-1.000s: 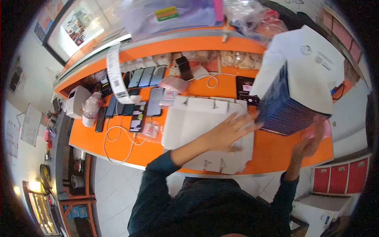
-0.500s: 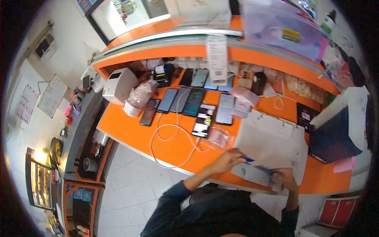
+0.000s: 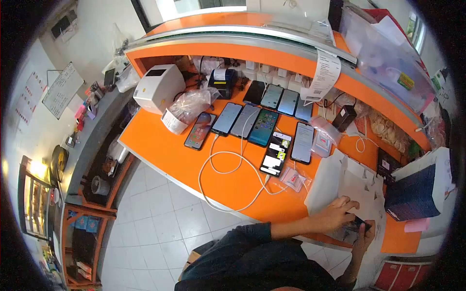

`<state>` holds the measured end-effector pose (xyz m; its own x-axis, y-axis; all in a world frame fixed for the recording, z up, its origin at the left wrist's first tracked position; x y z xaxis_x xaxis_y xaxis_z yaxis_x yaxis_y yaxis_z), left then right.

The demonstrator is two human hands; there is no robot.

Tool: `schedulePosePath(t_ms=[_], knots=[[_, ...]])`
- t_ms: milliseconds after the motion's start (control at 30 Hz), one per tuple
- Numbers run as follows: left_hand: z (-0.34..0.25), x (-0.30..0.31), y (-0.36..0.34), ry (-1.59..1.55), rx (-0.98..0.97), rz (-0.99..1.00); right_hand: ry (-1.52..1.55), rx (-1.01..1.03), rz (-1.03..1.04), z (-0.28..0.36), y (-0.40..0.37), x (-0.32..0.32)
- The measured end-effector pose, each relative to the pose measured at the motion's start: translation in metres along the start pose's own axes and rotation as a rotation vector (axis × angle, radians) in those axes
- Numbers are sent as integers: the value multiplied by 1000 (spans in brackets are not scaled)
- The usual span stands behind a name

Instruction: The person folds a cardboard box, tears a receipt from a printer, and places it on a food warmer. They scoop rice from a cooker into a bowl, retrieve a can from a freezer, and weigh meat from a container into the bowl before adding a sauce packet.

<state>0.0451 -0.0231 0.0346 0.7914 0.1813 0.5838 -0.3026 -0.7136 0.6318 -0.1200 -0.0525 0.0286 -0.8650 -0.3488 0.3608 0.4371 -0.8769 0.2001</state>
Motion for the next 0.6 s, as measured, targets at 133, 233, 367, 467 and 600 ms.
schedulePosePath(t_ms=[133, 233, 367, 467, 600], knots=[[-7, -2, -1, 182, -172, -26, -88, -128, 10, 15, -2, 13], [-6, 12, 3, 225, -312, -240, -846, 403, -559, 68, -24, 14], [-3, 22, 8, 167, -271, -263, -581, 343, -747, 24, -50, 40], [-12, 16, 7, 155, -311, -181, -515, 114, -893, -4, -49, 37], [-25, 4, 6, 72, -292, -84, -606, 318, -450, 36, -17, 16]])
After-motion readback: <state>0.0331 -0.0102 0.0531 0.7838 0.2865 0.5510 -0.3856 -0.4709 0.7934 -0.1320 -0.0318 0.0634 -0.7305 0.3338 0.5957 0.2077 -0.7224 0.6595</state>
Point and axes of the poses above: each hand's wrist, its own y-axis towards the middle knuckle, its own x-axis out of the back of the hand, z = x × y, the point moved 4 cm from there along y, towards the middle knuckle, and after that the axes turned 10 degrees about z, right-handed, at the moved point
